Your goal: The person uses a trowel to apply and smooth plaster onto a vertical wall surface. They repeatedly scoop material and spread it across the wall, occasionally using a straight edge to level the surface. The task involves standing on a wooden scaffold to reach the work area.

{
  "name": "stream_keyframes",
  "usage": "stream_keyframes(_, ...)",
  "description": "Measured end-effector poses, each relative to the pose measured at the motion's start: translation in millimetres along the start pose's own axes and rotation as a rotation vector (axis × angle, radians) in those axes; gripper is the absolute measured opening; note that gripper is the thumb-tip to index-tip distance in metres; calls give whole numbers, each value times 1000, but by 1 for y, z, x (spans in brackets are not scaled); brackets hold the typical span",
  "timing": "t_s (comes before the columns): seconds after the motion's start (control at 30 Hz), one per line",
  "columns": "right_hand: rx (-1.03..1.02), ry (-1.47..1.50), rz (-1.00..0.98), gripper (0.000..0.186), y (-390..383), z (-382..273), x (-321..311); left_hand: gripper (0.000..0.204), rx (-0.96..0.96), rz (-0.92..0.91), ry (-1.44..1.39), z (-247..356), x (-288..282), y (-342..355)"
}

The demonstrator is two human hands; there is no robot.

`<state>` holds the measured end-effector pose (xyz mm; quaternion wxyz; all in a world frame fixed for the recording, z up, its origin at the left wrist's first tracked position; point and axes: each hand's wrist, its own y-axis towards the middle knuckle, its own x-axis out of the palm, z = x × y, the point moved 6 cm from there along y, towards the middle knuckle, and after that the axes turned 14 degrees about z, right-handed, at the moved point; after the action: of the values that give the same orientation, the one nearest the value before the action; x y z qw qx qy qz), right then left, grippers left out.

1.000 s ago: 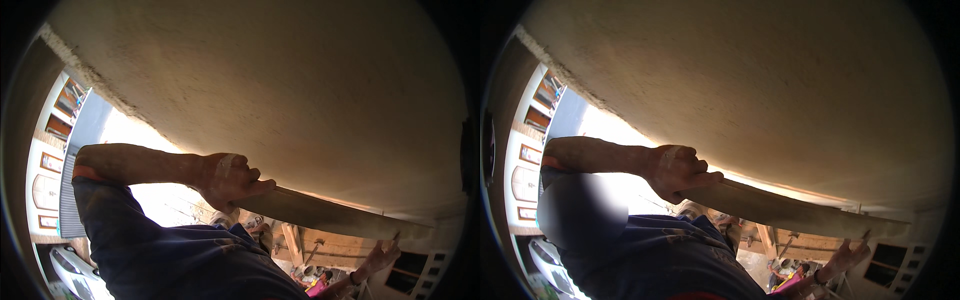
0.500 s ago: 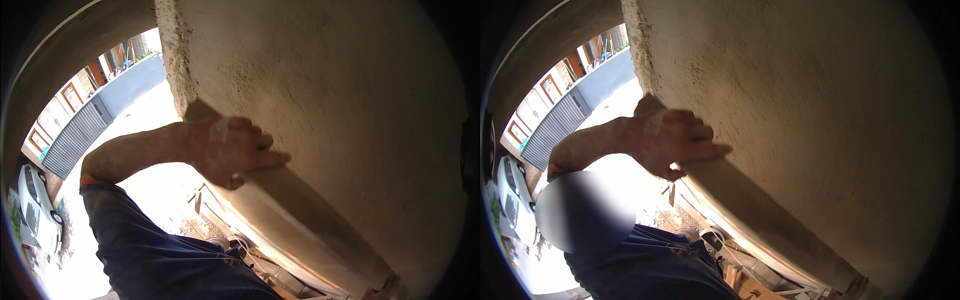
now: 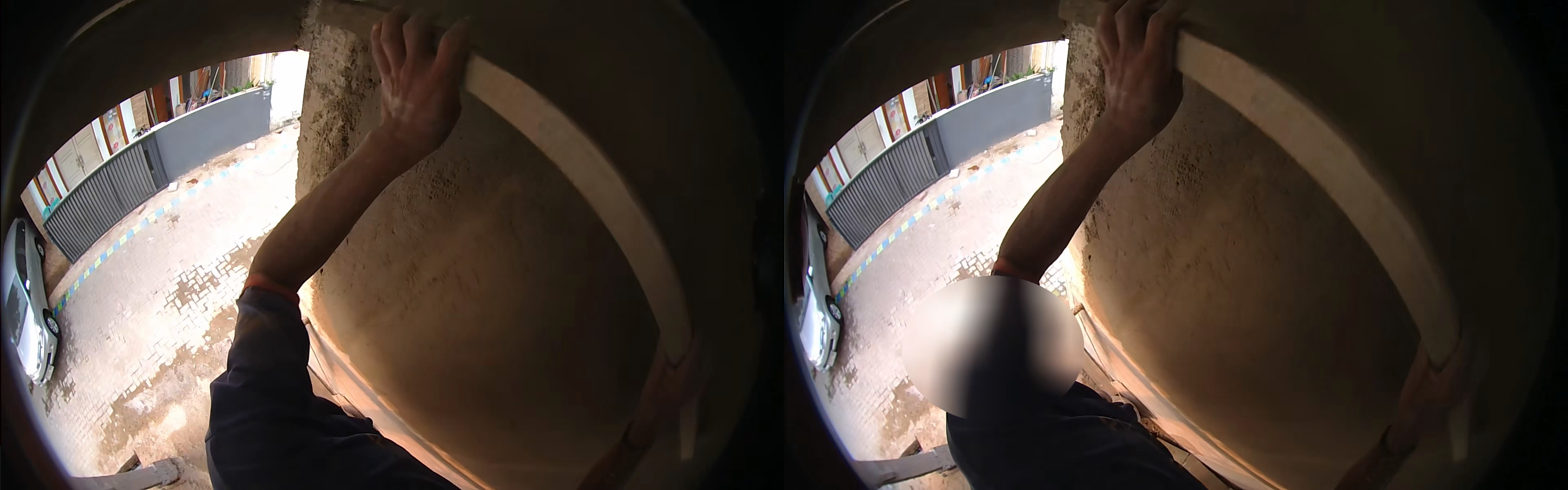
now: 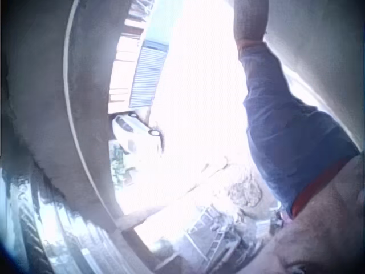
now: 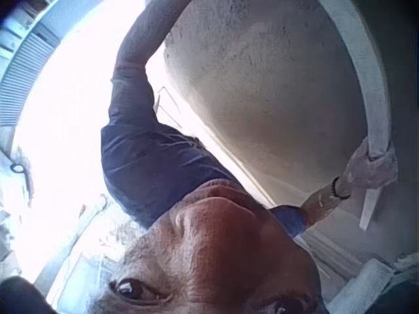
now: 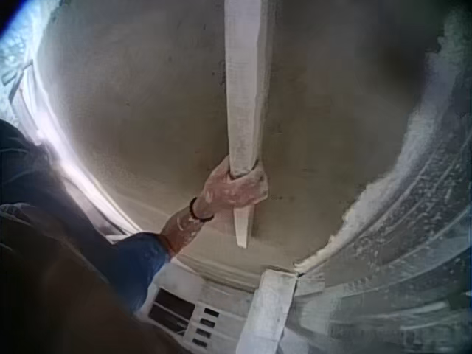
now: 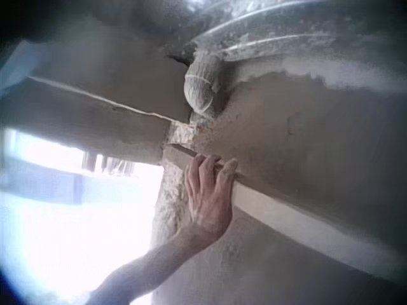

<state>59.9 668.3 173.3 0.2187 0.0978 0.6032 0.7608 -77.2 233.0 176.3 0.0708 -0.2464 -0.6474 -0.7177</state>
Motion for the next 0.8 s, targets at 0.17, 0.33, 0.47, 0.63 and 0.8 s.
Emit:
stream_keyframes(0.17, -207, 39, 193, 51, 58, -56, -3, 56, -184, -4, 26, -40, 43, 10)
stream_keyframes(0.33, -223, 46, 180, 52, 74, -80, 6, 41, -280, 201, -27, -63, 70, -4)
stream_keyframes(0.47, -176, 59, 90, 55, 78, -96, -3, 44, -335, 250, -48, -71, 66, -3)
stream_keyframes(0.63, -314, -78, 233, 60, 76, -90, -2, 65, -352, 204, -242, -17, 38, -13)
stream_keyframes(0.8, -230, -36, 153, 60, 85, -103, -8, 58, -161, 250, -666, 53, 33, -4)
